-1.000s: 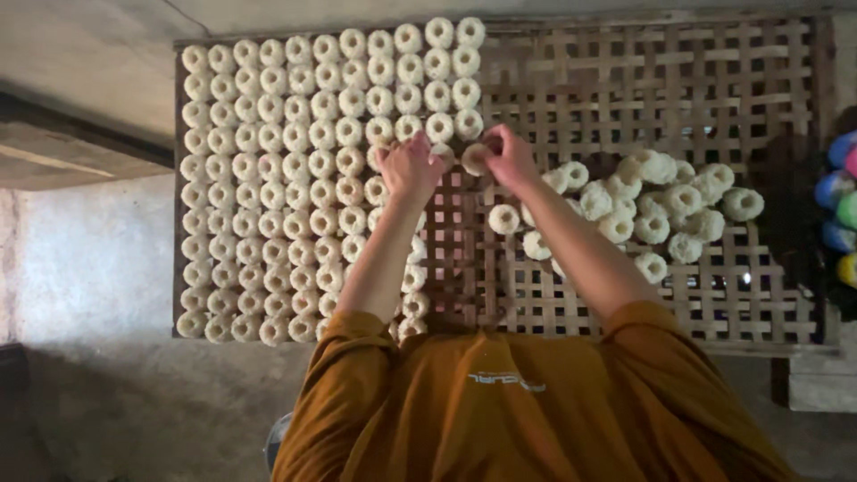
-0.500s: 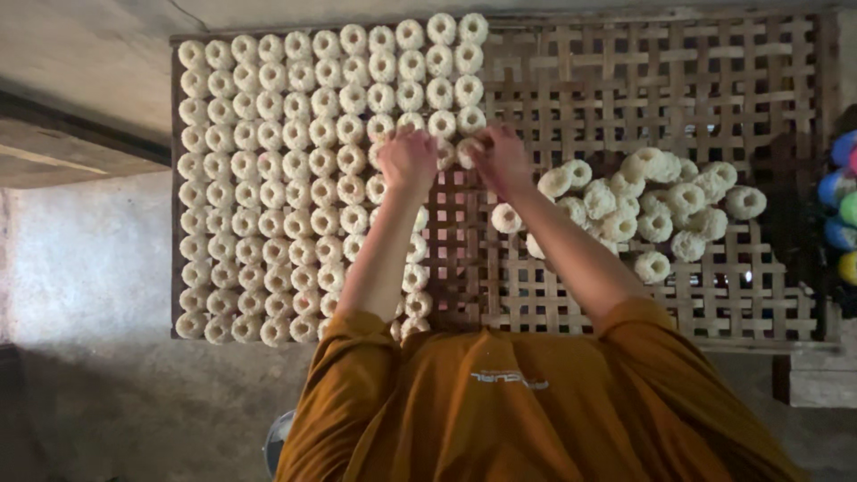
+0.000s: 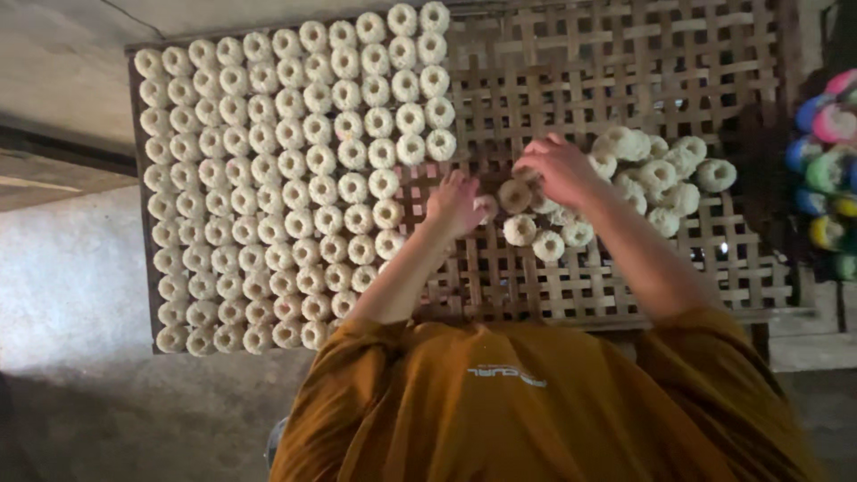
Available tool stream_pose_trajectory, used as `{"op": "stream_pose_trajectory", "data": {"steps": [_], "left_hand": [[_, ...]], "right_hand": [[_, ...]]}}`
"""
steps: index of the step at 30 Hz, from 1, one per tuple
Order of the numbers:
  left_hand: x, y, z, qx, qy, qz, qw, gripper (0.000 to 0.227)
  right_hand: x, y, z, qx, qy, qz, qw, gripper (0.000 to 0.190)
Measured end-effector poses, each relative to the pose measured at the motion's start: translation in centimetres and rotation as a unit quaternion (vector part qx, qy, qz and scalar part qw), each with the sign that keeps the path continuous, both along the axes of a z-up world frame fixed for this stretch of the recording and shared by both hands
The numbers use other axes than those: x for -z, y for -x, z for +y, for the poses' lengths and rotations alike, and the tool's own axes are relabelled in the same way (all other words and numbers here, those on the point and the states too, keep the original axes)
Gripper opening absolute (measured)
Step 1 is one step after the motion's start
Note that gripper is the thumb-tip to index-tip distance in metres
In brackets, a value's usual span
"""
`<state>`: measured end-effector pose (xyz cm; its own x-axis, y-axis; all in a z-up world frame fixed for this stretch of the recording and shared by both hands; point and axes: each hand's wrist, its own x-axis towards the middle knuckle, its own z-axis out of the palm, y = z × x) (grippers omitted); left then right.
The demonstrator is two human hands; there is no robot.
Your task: The person arranges white dough rings on a woven tray, then places colorful plastic bottle caps into a small woven basket. The person handles the dough rings and caps by hand without using tools.
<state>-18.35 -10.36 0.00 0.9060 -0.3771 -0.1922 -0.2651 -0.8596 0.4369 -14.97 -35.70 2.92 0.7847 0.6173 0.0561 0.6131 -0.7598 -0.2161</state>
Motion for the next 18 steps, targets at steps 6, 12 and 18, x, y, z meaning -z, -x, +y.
{"op": "stream_pose_trajectory", "data": {"steps": [6,12,18], "left_hand": [[-2.5,0.7,1.3,-0.07,-0.019,0.116,0.991,0.045],[-2.4,0.1,7.4,-0.163,0.052,-0.051,0.984,0.04],[-2.0,-0.7,9.2,-0.159,0.005,-0.177,0.971,0.026]], "right_hand": [[2.2,-2.2,2.8,0.202,-0.313,0.202,0.906,0.02],[6.6,-1.2,9.4,0.218,-0.414,0.341,0.815,0.028],[5.5,0.3,13.2,0.161,-0.23,0.107,0.954,0.035]]}}
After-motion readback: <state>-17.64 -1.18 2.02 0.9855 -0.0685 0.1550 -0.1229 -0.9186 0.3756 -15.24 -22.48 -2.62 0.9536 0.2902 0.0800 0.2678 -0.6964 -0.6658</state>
